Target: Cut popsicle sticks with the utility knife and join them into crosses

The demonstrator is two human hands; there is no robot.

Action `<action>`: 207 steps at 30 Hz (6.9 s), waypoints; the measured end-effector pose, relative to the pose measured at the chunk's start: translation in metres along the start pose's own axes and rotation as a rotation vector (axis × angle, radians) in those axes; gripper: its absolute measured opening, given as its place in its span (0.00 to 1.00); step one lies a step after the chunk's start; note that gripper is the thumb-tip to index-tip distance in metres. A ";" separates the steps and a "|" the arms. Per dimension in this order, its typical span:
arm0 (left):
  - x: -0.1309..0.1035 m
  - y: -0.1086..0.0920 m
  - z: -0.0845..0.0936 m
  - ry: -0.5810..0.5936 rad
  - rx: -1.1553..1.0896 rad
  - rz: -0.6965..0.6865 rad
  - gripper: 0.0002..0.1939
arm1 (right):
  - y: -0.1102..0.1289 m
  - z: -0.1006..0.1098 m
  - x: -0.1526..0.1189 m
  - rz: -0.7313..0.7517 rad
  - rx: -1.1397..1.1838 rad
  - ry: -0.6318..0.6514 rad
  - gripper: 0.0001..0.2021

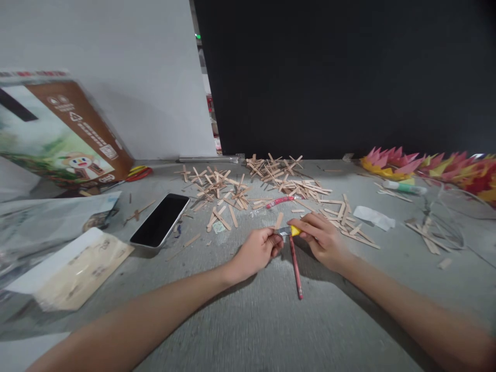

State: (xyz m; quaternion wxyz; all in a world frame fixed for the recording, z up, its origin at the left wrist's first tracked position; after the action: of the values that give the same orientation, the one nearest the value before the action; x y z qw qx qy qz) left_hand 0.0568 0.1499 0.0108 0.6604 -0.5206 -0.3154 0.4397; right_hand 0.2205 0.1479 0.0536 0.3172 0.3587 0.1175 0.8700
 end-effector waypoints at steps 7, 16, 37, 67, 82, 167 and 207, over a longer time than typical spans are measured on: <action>0.000 -0.004 0.002 -0.002 0.016 -0.026 0.15 | 0.000 0.002 0.002 0.016 0.002 -0.014 0.19; 0.002 -0.005 -0.001 0.014 0.041 -0.061 0.16 | 0.000 -0.002 0.000 -0.007 -0.019 0.001 0.20; -0.006 -0.012 0.009 -0.113 -0.085 -0.091 0.23 | -0.008 0.000 0.000 -0.112 0.006 -0.054 0.18; -0.009 -0.008 0.016 -0.249 -0.010 -0.041 0.16 | 0.011 -0.017 -0.006 -0.523 0.382 -0.033 0.18; -0.011 -0.011 0.017 -0.242 -0.011 -0.053 0.16 | 0.013 -0.018 -0.007 -0.608 0.484 -0.069 0.20; -0.002 -0.009 0.013 -0.198 -0.079 -0.078 0.24 | 0.018 -0.034 -0.021 -0.629 0.796 0.000 0.26; -0.014 -0.024 0.028 -0.363 -0.105 -0.167 0.18 | 0.002 -0.027 -0.013 -0.536 0.634 -0.060 0.22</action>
State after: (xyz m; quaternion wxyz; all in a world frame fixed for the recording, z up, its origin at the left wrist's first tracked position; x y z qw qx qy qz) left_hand 0.0327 0.1467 0.0415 0.5987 -0.4387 -0.4937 0.4531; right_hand 0.2080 0.1385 0.0281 0.4098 0.4203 0.4596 0.6665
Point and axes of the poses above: each hand's wrist, its own x-axis towards the middle knuckle, its own z-axis out of the back of the hand, y = z × x, the point moved 7 cm from there along x, towards the middle knuckle, and after that the axes turned 9 degrees about x, right-handed, at the moved point
